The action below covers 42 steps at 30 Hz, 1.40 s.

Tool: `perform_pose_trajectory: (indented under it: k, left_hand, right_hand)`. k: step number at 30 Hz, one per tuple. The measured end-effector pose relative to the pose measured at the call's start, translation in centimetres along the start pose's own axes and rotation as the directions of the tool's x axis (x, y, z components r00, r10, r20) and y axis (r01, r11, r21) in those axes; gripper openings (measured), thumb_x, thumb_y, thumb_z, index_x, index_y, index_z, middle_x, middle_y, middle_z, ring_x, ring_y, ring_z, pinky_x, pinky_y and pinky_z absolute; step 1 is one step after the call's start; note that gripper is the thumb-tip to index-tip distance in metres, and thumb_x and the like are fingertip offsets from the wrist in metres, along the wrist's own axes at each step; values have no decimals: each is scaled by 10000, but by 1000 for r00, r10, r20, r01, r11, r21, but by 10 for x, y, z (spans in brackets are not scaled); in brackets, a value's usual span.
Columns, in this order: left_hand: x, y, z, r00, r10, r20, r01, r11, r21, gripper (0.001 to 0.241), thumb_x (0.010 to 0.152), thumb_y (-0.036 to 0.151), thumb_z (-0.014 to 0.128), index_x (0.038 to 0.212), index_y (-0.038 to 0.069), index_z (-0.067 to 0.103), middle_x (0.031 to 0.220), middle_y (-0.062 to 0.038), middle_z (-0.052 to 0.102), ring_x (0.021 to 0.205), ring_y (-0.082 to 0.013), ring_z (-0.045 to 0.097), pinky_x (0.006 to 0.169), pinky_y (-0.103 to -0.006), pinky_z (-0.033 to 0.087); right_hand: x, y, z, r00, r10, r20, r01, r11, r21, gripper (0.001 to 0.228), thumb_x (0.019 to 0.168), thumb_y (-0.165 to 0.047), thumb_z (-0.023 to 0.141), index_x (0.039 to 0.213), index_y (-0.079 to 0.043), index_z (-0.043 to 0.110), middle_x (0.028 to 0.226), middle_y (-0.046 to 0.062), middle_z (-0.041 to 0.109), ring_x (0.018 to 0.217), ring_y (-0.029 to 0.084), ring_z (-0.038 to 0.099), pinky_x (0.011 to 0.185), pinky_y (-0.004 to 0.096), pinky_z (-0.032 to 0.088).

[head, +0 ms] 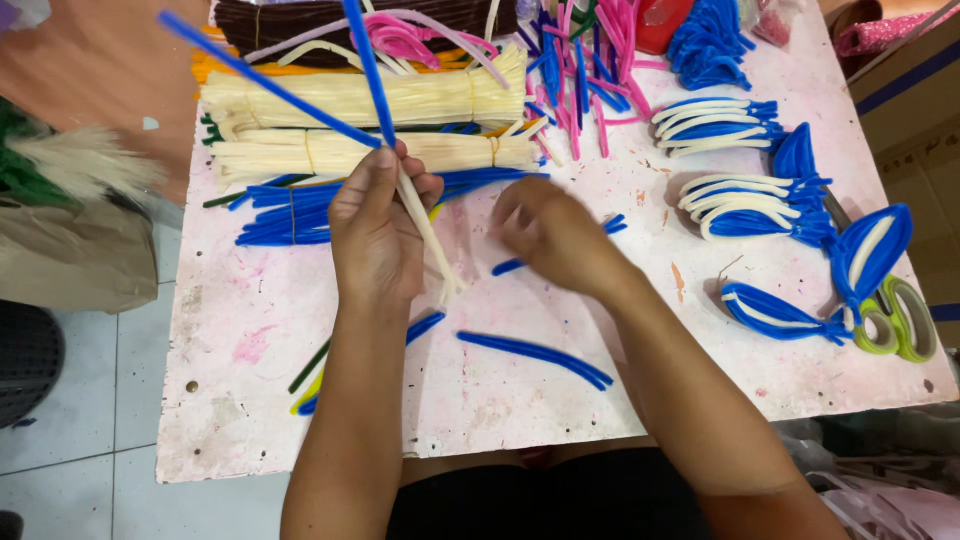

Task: The person bundles several blue pipe cleaners together by hand, inserts a white one into the center, and twists the ends together to form a petal shape for a craft project.

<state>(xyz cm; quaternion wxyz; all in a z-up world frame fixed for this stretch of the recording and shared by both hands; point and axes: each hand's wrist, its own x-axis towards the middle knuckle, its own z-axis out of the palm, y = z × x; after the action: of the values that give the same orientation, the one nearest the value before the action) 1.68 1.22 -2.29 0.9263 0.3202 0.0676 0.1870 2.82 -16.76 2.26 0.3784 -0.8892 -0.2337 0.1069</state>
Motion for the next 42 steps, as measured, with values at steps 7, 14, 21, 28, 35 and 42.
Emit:
perform_pose_trajectory:
  k: [7,14,21,28,35,42]
  left_hand:
    - [5,10,-12,999,-39,15,39,999,-35,170,911,140,636,1009,2,655,830,-118,695,705,-201,715,827,-397,608]
    - [-28,-14,22,977,-184,111,166,974,154,121,919,127,612,961,28,666,903,-130,713,812,-227,729,814,-363,601]
    - [-54,-21,50,933,-174,314,30,909,415,113,879,110,689,930,12,715,846,-93,692,818,-146,676,820,-315,577]
    - [-52,-13,48,932,8,362,-190,862,470,79,890,71,668,902,4,709,928,-111,688,883,-116,631,840,-294,534]
    - [-44,-17,38,956,13,294,-144,892,428,105,895,107,667,900,11,710,855,-80,672,772,-91,604,760,-227,516]
    - [-38,-15,33,988,52,148,-112,897,428,128,916,118,629,927,10,698,760,-23,632,696,-32,553,680,-172,482]
  right_hand:
    - [-2,5,24,975,-65,212,184,772,-608,185,765,-165,704,942,-113,692,918,72,634,898,241,573,775,363,419]
    - [-11,-10,-3,849,-197,-491,222,975,-8,115,918,-48,585,1030,-69,567,827,97,576,743,265,572,685,367,471]
    - [-18,-21,-2,625,-229,-747,505,847,163,84,939,7,619,1021,-8,613,802,65,563,632,129,508,620,261,475]
    - [-14,-21,2,714,-90,-694,454,815,361,161,914,-25,675,1072,-47,650,751,28,593,666,92,570,648,254,500]
    - [-15,-29,-5,806,5,-592,400,733,550,129,886,-30,696,1015,-22,704,705,52,601,641,66,540,629,228,506]
    - [-15,-6,-23,626,-17,-779,496,780,382,71,935,-76,654,978,-27,683,757,70,632,644,91,558,593,211,502]
